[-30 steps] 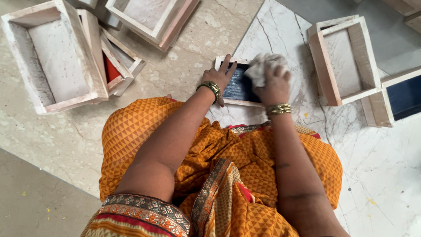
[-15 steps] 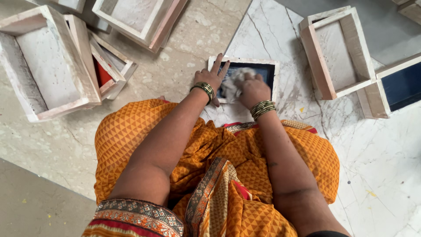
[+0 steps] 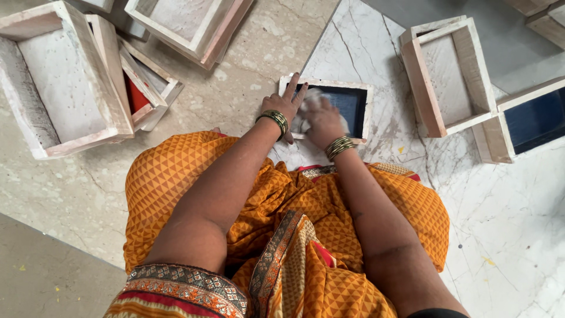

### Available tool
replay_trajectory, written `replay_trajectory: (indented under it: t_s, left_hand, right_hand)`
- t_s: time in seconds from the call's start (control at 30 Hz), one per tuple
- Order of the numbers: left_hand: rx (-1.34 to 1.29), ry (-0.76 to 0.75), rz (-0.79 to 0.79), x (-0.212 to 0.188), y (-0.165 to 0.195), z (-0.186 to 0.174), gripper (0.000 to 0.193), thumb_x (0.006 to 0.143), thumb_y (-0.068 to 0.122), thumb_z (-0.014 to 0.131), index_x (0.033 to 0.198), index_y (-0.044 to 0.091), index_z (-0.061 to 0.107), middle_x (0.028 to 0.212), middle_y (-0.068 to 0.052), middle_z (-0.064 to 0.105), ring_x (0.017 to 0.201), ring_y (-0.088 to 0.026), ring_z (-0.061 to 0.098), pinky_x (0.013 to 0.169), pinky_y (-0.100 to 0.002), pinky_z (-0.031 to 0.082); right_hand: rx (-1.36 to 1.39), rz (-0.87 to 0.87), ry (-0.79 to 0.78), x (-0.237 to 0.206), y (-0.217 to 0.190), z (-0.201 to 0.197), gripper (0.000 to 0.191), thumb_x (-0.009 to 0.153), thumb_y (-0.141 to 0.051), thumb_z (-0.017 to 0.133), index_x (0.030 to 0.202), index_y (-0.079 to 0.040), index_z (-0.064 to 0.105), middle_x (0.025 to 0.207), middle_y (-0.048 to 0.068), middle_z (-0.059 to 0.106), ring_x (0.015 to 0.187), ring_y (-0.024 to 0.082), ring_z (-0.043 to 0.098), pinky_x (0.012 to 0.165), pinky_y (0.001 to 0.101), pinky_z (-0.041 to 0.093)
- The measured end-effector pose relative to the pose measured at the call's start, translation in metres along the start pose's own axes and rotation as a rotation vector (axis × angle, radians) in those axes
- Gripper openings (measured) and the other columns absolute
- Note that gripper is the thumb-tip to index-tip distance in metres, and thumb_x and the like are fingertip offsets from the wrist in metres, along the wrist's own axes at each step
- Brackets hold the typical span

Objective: The person sits on the floor and wipes wooden box frames with a cloth, one at a time, cleaning the inner surfaces and edges. They set each finished frame aside and pick up the next one from the surrounding stacks.

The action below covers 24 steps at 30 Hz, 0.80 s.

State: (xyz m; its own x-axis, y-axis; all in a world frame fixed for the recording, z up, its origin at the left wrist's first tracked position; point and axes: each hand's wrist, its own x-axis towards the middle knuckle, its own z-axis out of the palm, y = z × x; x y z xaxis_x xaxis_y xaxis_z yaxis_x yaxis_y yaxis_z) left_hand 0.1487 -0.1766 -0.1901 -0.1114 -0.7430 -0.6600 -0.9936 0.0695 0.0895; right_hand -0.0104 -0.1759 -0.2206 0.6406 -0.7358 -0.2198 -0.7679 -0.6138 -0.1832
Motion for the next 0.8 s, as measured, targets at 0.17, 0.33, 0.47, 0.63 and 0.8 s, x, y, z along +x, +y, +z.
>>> replay_trajectory:
  t_s: [0.17,0.33,0.47,0.63,0.8]
  left_hand:
    - [0.011,0.025,-0.001,-0.003,0.0,-0.002,0.168,0.047,0.054,0.102,0.161,0.03,-0.019,0.167,-0.011,-0.028,0.123,-0.039,0.06,0.096,-0.045,0.054]
    - [0.035,-0.026,-0.017,-0.005,0.001,-0.005,0.168,0.046,0.061,0.099,0.163,0.029,-0.017,0.17,-0.011,-0.025,0.123,-0.037,0.062,0.094,-0.043,0.056]
    - [0.063,-0.035,-0.019,-0.006,0.003,-0.007,0.167,0.047,0.062,0.098,0.162,0.032,-0.018,0.17,-0.01,-0.025,0.123,-0.037,0.06,0.093,-0.042,0.055]
    - [0.124,-0.022,-0.004,-0.007,0.006,-0.009,0.163,0.049,0.061,0.098,0.163,0.035,-0.016,0.169,-0.009,-0.023,0.123,-0.039,0.059,0.094,-0.044,0.054]
    - [0.095,0.003,0.045,-0.006,0.005,-0.009,0.166,0.044,0.05,0.103,0.164,0.035,-0.011,0.171,-0.006,-0.02,0.125,-0.036,0.06,0.098,-0.044,0.054]
  right_hand:
    - [0.009,0.065,0.01,-0.001,-0.007,0.002,0.048,0.078,-0.014,0.071,0.124,-0.03,0.074,0.143,0.001,0.059,0.138,0.031,0.045,0.108,0.0536,0.046]
    - [-0.085,0.436,-0.178,-0.002,0.027,-0.027,0.044,0.085,-0.041,0.074,0.126,-0.025,0.069,0.138,0.006,0.057,0.131,0.034,0.047,0.084,0.0476,0.06]
    - [-0.099,0.47,-0.223,-0.01,0.028,-0.032,0.05,0.083,-0.052,0.076,0.123,-0.021,0.071,0.133,0.007,0.06,0.124,0.033,0.056,0.084,0.0445,0.06]
    - [-0.149,0.312,-0.19,-0.014,0.025,-0.016,0.055,0.09,-0.056,0.071,0.121,-0.011,0.07,0.123,0.017,0.066,0.104,0.034,0.069,0.087,0.041,0.06]
    - [0.057,0.121,-0.196,-0.007,0.038,0.013,0.042,0.083,-0.023,0.068,0.124,-0.022,0.071,0.125,0.014,0.067,0.1,0.028,0.072,0.087,0.0404,0.059]
